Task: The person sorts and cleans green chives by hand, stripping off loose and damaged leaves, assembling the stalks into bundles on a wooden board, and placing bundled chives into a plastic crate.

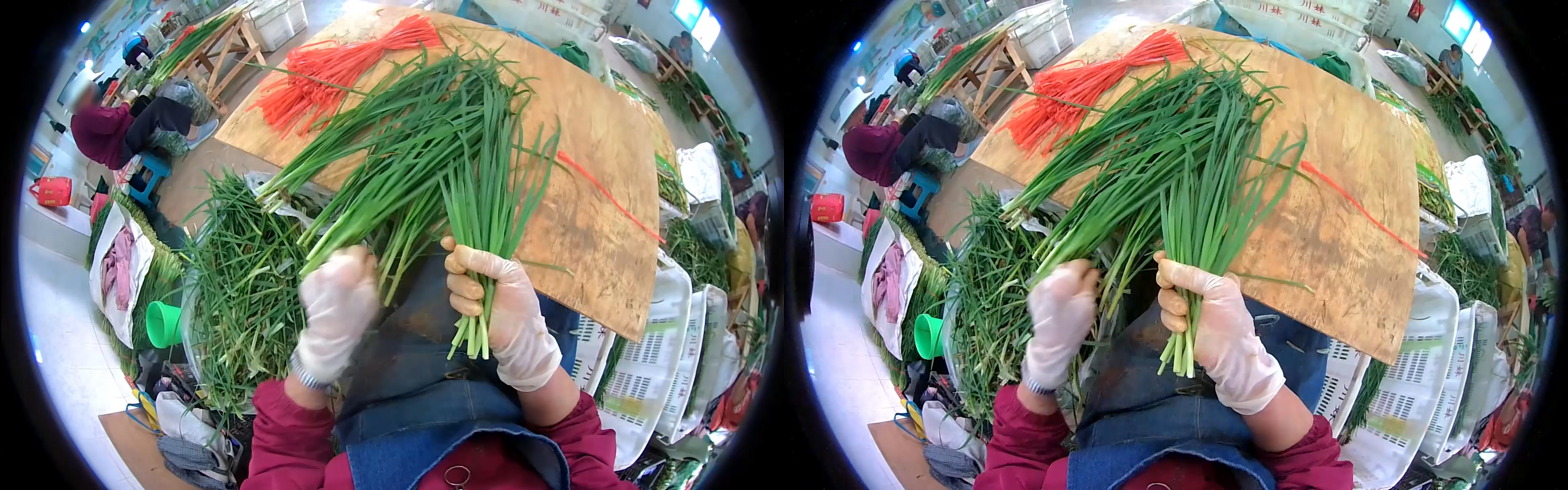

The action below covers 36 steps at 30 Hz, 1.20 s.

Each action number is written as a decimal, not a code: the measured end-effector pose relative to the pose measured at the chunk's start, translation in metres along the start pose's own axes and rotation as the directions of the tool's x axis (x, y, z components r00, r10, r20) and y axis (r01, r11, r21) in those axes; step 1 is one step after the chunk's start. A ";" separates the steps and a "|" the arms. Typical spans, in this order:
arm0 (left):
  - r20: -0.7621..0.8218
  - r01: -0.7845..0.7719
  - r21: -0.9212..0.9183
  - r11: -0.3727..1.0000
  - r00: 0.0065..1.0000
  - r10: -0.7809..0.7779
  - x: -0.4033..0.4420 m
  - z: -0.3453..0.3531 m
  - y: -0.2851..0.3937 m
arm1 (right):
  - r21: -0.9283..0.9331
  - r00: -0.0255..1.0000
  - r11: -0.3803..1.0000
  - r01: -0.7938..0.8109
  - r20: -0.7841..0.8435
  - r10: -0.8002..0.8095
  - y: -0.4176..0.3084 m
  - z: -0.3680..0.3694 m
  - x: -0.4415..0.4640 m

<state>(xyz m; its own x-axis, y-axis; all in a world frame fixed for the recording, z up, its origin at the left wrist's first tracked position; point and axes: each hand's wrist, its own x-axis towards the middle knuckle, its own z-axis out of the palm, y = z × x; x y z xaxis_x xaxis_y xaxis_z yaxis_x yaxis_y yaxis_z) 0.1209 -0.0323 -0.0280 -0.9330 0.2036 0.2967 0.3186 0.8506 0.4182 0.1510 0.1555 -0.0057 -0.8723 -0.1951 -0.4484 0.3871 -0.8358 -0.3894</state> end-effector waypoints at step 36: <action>0.550 0.635 -0.753 0.174 0.752 -0.363 -0.007 -0.011 0.037 | -0.279 0.972 0.958 0.066 -0.198 -0.124 0.026 0.009 0.013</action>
<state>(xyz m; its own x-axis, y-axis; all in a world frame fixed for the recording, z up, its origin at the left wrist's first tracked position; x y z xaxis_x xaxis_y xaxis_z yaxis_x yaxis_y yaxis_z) 0.1408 -0.0075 -0.0052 -0.9094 0.1110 -0.4008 -0.4107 -0.0874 0.9076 0.1472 0.1265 -0.0140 -0.8371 0.0157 -0.5469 0.3970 -0.6705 -0.6268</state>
